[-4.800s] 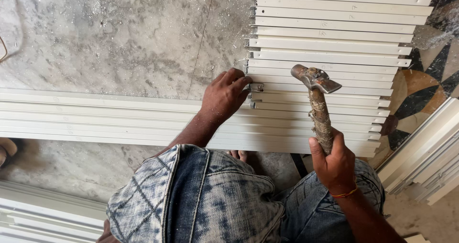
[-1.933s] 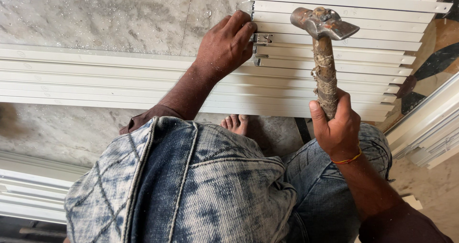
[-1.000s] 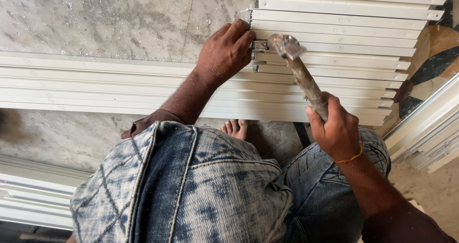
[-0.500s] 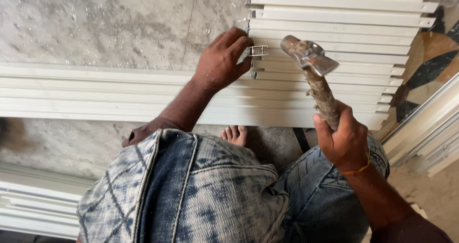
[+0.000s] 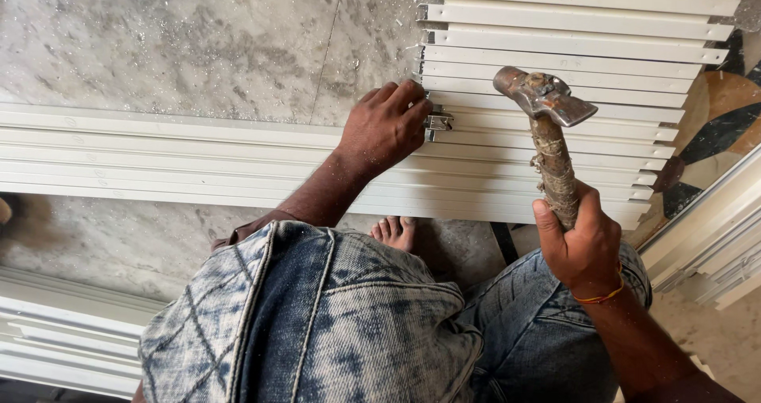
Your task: The person uses a hammer to tap metal clips onto the ends of white PVC profiles. They repeatedly pick up profiles, align the clips, and hammer them into place while kneeling on the floor.
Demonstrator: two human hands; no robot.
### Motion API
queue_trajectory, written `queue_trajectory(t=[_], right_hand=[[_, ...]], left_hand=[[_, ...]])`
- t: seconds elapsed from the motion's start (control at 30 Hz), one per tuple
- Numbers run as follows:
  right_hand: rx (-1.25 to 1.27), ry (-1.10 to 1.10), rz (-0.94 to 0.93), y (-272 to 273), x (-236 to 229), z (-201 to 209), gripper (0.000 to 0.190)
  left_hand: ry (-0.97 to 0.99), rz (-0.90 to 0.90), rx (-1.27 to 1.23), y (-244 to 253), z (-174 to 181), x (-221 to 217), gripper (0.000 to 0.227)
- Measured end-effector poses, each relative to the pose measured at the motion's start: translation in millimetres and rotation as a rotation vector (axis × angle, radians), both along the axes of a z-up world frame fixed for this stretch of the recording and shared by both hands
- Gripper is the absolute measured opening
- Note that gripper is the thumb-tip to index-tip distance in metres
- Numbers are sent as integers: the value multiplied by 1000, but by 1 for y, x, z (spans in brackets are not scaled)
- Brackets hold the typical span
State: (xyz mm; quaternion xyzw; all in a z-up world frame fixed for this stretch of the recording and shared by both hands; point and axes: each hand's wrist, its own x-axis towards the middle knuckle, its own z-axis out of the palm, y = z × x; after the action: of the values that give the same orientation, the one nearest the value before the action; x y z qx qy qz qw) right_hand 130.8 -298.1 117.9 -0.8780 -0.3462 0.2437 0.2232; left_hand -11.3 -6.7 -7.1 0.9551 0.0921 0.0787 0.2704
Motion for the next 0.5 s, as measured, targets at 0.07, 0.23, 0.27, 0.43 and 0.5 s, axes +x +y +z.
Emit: queue_trajectory(t=[0.07, 0.23, 0.27, 0.43, 0.5], right_hand=[[-13, 8, 4, -1, 0, -1, 44], [-42, 51, 8, 1, 0, -5, 43], [-25, 46, 17, 2, 0, -5, 43], [11, 28, 40, 5, 0, -3, 42], [-5, 21, 32, 6, 0, -3, 42]], left_hand=[[3, -4, 19, -1, -1, 0, 26], [8, 0, 57, -1, -2, -1, 25], [18, 1, 59, -2, -2, -1, 25], [24, -3, 71, -1, -1, -1, 27], [16, -5, 75, -1, -1, -2, 26]])
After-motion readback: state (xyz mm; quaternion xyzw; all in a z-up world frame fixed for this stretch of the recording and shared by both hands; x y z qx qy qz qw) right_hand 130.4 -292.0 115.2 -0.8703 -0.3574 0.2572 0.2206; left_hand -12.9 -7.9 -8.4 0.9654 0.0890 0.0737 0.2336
